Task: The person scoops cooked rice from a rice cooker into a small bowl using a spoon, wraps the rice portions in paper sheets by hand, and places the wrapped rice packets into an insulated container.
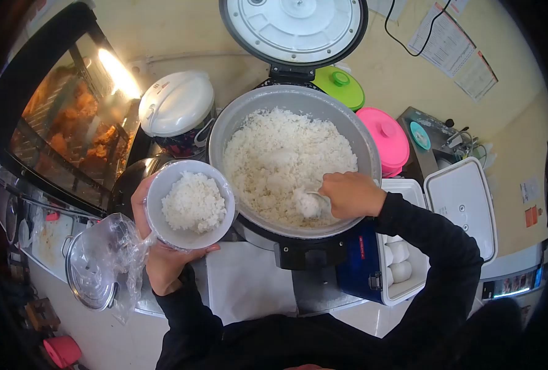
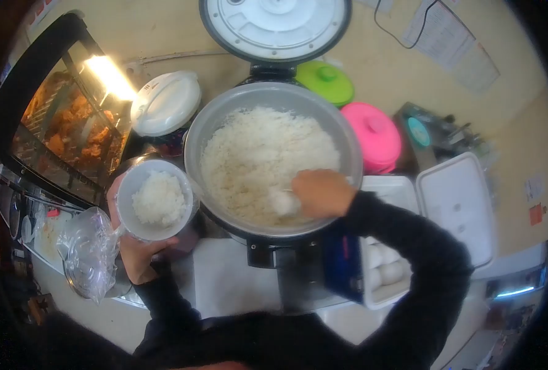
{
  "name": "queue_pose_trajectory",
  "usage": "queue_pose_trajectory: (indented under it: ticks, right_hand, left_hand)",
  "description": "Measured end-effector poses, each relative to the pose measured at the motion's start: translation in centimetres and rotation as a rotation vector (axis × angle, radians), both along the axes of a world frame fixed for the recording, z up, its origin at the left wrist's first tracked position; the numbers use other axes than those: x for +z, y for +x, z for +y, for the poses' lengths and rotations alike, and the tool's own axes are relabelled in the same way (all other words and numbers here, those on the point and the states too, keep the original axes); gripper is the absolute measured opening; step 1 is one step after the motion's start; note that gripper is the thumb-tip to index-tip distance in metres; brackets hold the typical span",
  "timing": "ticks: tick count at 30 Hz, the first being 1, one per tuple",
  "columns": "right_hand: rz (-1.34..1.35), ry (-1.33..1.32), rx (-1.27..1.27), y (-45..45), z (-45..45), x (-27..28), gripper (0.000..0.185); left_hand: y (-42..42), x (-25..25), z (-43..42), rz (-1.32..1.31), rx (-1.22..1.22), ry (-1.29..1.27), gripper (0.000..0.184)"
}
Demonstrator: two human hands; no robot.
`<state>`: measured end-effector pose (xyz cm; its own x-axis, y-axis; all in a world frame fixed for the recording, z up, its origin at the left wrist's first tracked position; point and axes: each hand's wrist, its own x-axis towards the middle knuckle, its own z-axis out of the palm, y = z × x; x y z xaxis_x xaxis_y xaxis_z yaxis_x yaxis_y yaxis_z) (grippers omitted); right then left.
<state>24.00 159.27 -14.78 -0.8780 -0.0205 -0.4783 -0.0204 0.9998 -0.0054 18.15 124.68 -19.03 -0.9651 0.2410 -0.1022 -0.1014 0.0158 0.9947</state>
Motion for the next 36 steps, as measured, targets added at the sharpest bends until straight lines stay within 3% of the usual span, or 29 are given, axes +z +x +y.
queue_pose_trajectory:
  ticks: [2, 5, 8, 11, 14, 17, 20, 23, 25, 28, 32, 36]
  right_hand:
    - [-0.058, -0.036, -0.051, -0.5, -0.8, 0.8, 0.043]
    - [-0.339, -0.335, -0.051, -2.2, -0.1, -0.7, 0.043]
    - [-0.211, -0.421, -0.056, -2.4, 0.2, -1.5, 0.039]
    - [0.322, -0.259, -0.015, -2.9, 0.8, -0.4, 0.035]
    - [0.449, -0.259, 0.044, -6.0, 2.0, -0.5, 0.033]
    - [0.552, -0.414, 0.285, -7.6, 1.1, -3.5, 0.035]
    - [0.400, -0.325, 0.386, -6.1, -0.5, -4.4, 0.041]
    - [0.287, -0.313, 0.449, -4.4, 0.2, -1.5, 0.045]
    - [0.255, -0.298, 0.432, -3.5, 1.0, 0.9, 0.043]
    - [0.408, -0.034, 0.220, -4.6, 3.4, -0.3, 0.038]
    - [0.281, -0.128, 0.188, -5.3, 4.0, -6.0, 0.029]
    - [0.195, -0.289, 0.216, -3.6, 0.7, -4.4, 0.025]
  left_hand:
    - [-0.2, 0.2, 0.0, 0.073, 0.021, 0.011, 0.092]
    - [-0.5, 0.4, -0.4, 0.232, 0.062, 0.011, 0.077]
    - [0.0, 0.1, -2.1, 0.100, 0.109, -0.030, 0.072]
    - [-0.1, -0.4, -3.9, 0.042, 0.109, -0.094, 0.065]
    - [-0.2, -0.1, -4.0, 0.008, 0.095, -0.085, 0.062]
    - [0.0, 0.7, -3.3, 0.046, 0.097, -0.121, 0.062]
    - [0.3, 0.5, -3.1, 0.057, 0.092, -0.108, 0.064]
    - [0.6, 0.2, -3.4, 0.053, 0.117, -0.086, 0.066]
    - [0.5, 0.1, -4.0, 0.070, 0.070, -0.061, 0.063]
    - [0.7, 0.7, -3.0, 0.071, 0.101, -0.078, 0.064]
    - [0.9, 0.9, -2.1, 0.167, 0.094, -0.129, 0.063]
    - [0.6, 0.5, -2.5, 0.109, 0.080, -0.043, 0.064]
